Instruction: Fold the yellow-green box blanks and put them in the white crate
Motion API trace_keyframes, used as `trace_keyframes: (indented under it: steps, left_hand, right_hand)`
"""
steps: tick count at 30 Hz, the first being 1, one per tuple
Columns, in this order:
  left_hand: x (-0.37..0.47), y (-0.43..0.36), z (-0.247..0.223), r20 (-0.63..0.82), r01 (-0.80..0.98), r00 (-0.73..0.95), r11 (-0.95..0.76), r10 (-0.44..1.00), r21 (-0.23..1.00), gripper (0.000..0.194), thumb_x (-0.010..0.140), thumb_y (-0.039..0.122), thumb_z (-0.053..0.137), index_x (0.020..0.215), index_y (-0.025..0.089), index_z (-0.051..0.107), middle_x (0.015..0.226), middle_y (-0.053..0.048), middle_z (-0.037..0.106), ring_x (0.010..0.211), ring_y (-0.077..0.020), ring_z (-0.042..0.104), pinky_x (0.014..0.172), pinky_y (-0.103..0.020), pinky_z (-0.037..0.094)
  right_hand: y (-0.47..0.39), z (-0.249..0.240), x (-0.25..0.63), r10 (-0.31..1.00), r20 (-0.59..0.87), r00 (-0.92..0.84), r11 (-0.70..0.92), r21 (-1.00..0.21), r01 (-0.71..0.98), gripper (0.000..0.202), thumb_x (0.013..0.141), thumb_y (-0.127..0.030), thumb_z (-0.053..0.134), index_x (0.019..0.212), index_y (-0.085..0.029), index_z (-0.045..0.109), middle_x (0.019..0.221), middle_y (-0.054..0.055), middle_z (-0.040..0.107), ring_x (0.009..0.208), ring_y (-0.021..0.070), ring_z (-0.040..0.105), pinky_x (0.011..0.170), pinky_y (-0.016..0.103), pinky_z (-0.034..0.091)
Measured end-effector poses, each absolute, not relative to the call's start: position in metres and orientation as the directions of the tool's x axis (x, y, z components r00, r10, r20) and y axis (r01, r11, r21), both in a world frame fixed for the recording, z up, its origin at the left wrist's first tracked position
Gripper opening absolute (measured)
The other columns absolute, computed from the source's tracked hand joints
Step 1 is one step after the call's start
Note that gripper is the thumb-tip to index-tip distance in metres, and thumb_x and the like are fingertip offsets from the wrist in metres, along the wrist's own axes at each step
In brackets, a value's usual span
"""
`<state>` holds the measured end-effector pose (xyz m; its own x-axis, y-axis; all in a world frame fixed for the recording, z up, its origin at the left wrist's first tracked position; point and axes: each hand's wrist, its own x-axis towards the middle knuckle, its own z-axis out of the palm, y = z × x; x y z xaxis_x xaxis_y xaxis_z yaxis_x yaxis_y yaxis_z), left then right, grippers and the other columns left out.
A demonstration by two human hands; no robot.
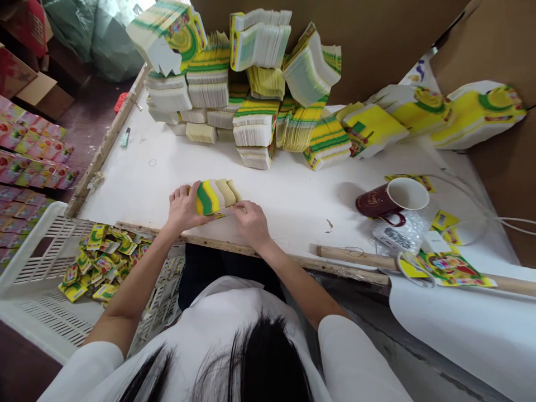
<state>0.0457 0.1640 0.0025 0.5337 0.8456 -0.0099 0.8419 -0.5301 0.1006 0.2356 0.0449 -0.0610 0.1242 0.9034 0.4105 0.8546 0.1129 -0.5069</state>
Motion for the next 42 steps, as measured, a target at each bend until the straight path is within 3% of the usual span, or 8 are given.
trace_keyframes:
  steps: [7,14,22,28,33,37,42]
  left_hand:
    - [0.047,0.164,0.004,-0.03,0.846,0.527,-0.521,0.849,0.113,0.111,0.057,0.07,0.075,0.148,0.021,0.034,0.127,-0.018,0.05,0.116,-0.0382,0.046,0.102,-0.048,0.032]
    - [0.046,0.163,0.004,-0.024,0.841,0.535,-0.53,0.844,0.109,0.11,0.057,0.067,0.076,0.148,0.02,0.034,0.128,-0.018,0.049,0.116,-0.038,0.047,0.103,-0.048,0.031]
    - [0.048,0.163,0.007,-0.028,0.837,0.542,-0.536,0.84,0.108,0.1,0.061,0.067,0.074,0.14,0.017,0.04,0.12,-0.018,0.052,0.113,-0.0381,0.049,0.103,-0.049,0.033]
    - [0.051,0.163,0.004,-0.017,0.82,0.556,-0.546,0.831,0.173,0.1,0.059,0.065,0.075,0.136,0.014,0.037,0.127,-0.02,0.05,0.12,-0.0399,0.046,0.104,-0.049,0.033]
    - [0.055,0.162,0.004,-0.061,0.869,0.487,-0.476,0.871,0.138,0.097,0.061,0.063,0.074,0.134,0.011,0.039,0.121,-0.021,0.052,0.114,-0.041,0.049,0.098,-0.051,0.035]
    - [0.055,0.162,0.004,-0.067,0.872,0.486,-0.478,0.871,0.109,0.096,0.063,0.063,0.071,0.136,0.011,0.038,0.122,-0.02,0.053,0.113,-0.04,0.05,0.097,-0.05,0.035]
    - [0.053,0.164,0.002,-0.067,0.875,0.482,-0.475,0.874,0.099,0.096,0.065,0.059,0.071,0.138,0.008,0.035,0.124,-0.021,0.052,0.114,-0.0405,0.048,0.097,-0.051,0.035]
  right_hand:
    - [0.04,-0.054,0.234,0.932,0.335,0.135,0.072,-0.537,0.84,0.033,0.096,-0.012,0.044,0.106,-0.023,0.073,0.112,0.008,0.067,0.097,0.0238,0.06,0.09,0.04,0.048]
    - [0.053,-0.056,0.228,0.924,0.343,0.165,0.036,-0.511,0.859,0.019,0.095,-0.022,0.05,0.085,-0.019,0.066,0.092,0.009,0.062,0.082,0.0231,0.056,0.077,0.036,0.048]
    - [0.066,-0.06,0.217,0.925,0.284,0.251,-0.046,-0.574,0.818,0.002,0.084,-0.019,0.055,0.085,-0.02,0.056,0.088,0.008,0.06,0.076,0.0221,0.056,0.065,0.032,0.045]
    - [0.071,-0.067,0.21,0.92,0.178,0.348,-0.161,-0.639,0.752,0.006,0.087,-0.026,0.053,0.089,-0.02,0.054,0.083,0.008,0.062,0.072,0.0226,0.057,0.063,0.032,0.043]
    - [0.07,-0.071,0.202,0.915,0.082,0.394,-0.23,-0.695,0.681,0.015,0.094,-0.029,0.047,0.084,-0.021,0.056,0.077,0.007,0.064,0.069,0.0228,0.059,0.063,0.033,0.044]
    - [0.06,-0.067,0.181,0.92,0.03,0.391,-0.238,-0.75,0.617,0.017,0.096,-0.033,0.049,0.09,-0.02,0.06,0.08,0.008,0.068,0.075,0.0243,0.064,0.068,0.035,0.049]
    - [0.056,-0.064,0.156,0.933,-0.012,0.361,-0.228,-0.795,0.562,0.021,0.094,-0.025,0.051,0.11,-0.017,0.06,0.1,0.013,0.07,0.091,0.0245,0.068,0.079,0.035,0.053]
